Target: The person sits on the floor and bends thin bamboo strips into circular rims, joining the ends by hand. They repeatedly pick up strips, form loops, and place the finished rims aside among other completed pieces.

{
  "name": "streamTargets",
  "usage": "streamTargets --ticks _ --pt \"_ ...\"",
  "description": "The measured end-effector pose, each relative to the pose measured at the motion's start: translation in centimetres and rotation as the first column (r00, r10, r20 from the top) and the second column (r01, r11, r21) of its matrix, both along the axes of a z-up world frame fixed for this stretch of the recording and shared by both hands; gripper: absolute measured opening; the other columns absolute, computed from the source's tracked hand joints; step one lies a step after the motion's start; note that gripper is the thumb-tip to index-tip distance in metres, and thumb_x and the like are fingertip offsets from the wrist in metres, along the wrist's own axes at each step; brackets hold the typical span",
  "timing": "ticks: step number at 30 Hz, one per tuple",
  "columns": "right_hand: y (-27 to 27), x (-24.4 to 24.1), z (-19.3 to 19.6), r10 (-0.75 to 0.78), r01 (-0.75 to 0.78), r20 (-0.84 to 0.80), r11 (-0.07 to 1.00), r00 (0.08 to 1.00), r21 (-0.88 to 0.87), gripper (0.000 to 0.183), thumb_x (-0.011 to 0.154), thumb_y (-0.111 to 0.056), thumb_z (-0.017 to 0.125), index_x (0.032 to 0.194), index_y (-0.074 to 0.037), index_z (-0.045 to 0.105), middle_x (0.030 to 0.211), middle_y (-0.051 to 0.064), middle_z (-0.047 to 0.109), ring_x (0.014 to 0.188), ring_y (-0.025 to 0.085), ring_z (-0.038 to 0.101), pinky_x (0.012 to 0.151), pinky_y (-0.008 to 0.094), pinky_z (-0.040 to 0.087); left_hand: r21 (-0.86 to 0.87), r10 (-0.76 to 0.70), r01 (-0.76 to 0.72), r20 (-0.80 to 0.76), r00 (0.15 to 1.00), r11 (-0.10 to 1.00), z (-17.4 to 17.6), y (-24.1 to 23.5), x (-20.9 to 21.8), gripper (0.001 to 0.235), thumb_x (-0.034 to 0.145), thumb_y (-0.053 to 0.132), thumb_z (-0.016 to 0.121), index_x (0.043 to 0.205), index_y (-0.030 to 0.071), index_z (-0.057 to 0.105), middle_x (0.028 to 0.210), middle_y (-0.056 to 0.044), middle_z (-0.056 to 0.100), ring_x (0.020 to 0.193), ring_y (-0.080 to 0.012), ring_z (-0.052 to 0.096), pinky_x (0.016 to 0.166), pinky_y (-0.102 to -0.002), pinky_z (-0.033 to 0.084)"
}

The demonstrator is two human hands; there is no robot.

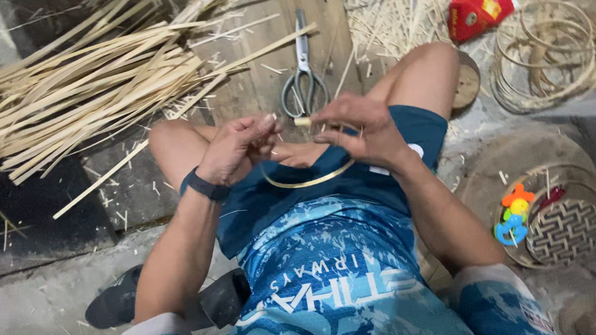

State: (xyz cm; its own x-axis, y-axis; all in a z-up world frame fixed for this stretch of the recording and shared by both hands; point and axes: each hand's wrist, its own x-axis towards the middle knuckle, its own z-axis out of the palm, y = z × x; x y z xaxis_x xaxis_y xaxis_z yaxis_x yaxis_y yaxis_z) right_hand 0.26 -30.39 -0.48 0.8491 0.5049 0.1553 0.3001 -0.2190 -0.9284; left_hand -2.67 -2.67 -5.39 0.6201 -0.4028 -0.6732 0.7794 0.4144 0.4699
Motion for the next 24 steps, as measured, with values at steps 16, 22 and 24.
streamTargets --ticks 16,22,24 --pt "1.4 -0.2 2.3 0.17 -0.062 0.233 0.91 0.957 -0.411 0.047 0.073 0.004 0.075 0.112 -0.022 0.077 0.099 0.001 0.07 0.081 0.023 0.07 0.064 0.036 0.055 -0.235 -0.446 0.411 -0.122 0.887 0.881 -1.4 -2.1 4.6 0.025 0.098 0.014 0.067 0.104 -0.01 0.07 0.084 -0.016 0.073 0.072 -0.0207 0.074 0.064 -0.031 0.063" --pt "1.1 -0.3 1.9 0.119 -0.051 0.216 0.953 0.969 -0.298 0.033 0.08 0.001 0.076 0.108 -0.016 0.076 0.101 0.003 0.072 0.088 0.022 0.072 0.071 0.035 0.057 -0.217 -0.486 0.445 -0.205 0.849 0.869 -2.2 -2.8 4.4 0.021 0.096 0.013 0.068 0.1 -0.007 0.071 0.081 -0.015 0.073 0.068 -0.0206 0.073 0.06 -0.031 0.063" --pt "0.9 -0.2 1.6 0.027 -0.011 0.138 0.993 0.99 -0.117 0.018 0.091 -0.006 0.08 0.106 -0.012 0.073 0.104 0.003 0.073 0.094 0.019 0.074 0.08 0.033 0.059 -0.221 -0.496 0.455 -0.198 0.845 0.863 -2.5 -3.0 4.1 0.019 0.095 0.012 0.068 0.099 -0.006 0.071 0.08 -0.015 0.073 0.068 -0.0202 0.074 0.061 -0.031 0.063"
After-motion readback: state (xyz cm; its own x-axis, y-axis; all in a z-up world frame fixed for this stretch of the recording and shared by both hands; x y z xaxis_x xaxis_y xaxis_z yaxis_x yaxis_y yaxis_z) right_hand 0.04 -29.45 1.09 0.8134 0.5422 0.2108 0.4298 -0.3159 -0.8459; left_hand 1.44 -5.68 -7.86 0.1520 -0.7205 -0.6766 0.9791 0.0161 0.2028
